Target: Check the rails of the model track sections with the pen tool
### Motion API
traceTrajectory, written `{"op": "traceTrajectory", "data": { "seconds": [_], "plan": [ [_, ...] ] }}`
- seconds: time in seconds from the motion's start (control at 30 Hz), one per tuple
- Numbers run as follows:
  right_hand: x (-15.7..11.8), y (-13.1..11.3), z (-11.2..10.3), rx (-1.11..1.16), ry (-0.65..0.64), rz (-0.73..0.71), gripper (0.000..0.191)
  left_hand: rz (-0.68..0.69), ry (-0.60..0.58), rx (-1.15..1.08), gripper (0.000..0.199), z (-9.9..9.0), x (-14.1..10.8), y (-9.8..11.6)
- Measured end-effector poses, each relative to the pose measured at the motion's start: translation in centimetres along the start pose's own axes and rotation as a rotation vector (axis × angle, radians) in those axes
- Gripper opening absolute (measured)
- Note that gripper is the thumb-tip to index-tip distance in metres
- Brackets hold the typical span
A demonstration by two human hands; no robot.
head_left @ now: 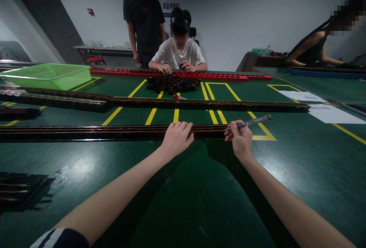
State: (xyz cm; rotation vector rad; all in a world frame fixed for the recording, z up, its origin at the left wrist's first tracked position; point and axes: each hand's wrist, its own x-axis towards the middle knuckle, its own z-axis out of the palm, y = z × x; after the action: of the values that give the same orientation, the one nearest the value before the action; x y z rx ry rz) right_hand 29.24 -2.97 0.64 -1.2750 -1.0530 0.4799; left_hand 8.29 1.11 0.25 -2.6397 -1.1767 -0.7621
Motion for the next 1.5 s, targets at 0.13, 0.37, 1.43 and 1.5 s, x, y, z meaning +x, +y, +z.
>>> {"op": "traceTrajectory", "data": {
  "seconds": [0.13, 0.37, 1.43, 1.5],
  "plan": [
    [-0.04, -0.08, -0.13, -0.001, 0.055, -0.017, 0.029, -0.003, -0.005, 0.0, 0.035, -0.02, 0.01, 0.03],
    [-0.09, 0.02, -0.34, -0.106, -0.024, -0.083, 0.031, -0.001, -0.001, -0.018, 0.035, 0.05, 0.05, 0.01],
    [-0.07, 0.1, -0.38, -0.07, 0.025, -0.089, 0.025, -0.001, -0.001, -0.012, 0.036, -0.31, -0.03, 0.12],
    [-0.01, 0.19, -0.42, -0.069, 0.035, -0.09, 0.025, -0.002, -0.002, -0.008, 0.036, -0.31, -0.04, 0.11]
  ]
}}
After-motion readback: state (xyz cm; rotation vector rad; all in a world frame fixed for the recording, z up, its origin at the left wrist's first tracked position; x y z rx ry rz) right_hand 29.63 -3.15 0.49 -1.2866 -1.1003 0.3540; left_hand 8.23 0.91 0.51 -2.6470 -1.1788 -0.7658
